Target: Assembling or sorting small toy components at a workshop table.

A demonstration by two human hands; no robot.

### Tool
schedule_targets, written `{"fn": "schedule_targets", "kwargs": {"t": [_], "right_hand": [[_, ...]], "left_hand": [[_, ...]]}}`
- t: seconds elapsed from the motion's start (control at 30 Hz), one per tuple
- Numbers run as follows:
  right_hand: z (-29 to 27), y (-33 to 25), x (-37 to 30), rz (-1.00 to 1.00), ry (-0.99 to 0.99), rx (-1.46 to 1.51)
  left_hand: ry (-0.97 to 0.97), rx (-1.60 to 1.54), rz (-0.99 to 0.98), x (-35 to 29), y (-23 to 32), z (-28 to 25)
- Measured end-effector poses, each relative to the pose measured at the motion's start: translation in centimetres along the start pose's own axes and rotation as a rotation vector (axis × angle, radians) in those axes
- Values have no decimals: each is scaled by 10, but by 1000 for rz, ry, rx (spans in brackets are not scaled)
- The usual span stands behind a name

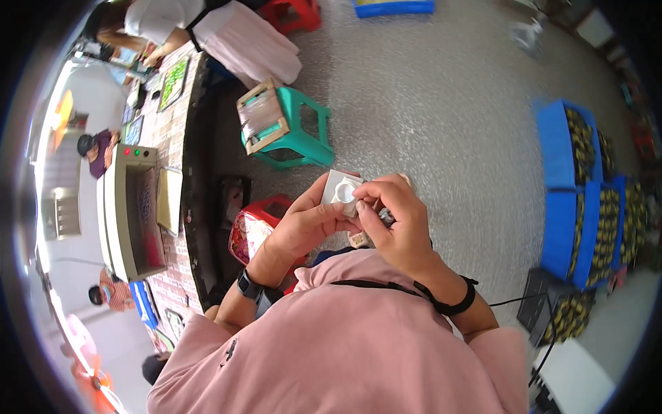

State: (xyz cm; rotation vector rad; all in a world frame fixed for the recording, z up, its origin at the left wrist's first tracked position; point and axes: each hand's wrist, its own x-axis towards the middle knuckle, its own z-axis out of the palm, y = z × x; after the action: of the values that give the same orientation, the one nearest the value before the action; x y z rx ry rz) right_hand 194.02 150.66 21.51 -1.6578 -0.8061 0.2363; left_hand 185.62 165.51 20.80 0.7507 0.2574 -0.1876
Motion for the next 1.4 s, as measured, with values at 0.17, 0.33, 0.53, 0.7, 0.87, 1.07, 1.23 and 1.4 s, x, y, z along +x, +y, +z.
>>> {"fn": "schedule_targets", "kwargs": {"t": [0.17,0.33,0.53,0.7,0.87,1.07,1.23,1.4], "right_hand": [[-27,29,85,-34,-164,60],[-38,68,138,31,-354,63],[1,79,166,18,-646,155],[51,82,169,76,-881,126],[96,79,177,-46,-1040,49],[176,71,189,-98,-1117,-16],[267,52,199,-251,-1177,-39],[364,45,213,-260,-1107,-31]], "left_hand": [[194,-136,141,42,30,3],[438,-218,283,61,33,-13],[731,-345,284,44,15,-43],[834,-343,356,41,18,-52],[727,-370,341,31,26,-80],[716,-356,460,-8,47,-133],[689,-430,497,-61,70,-198],[952,-461,457,-122,93,-241]]}}
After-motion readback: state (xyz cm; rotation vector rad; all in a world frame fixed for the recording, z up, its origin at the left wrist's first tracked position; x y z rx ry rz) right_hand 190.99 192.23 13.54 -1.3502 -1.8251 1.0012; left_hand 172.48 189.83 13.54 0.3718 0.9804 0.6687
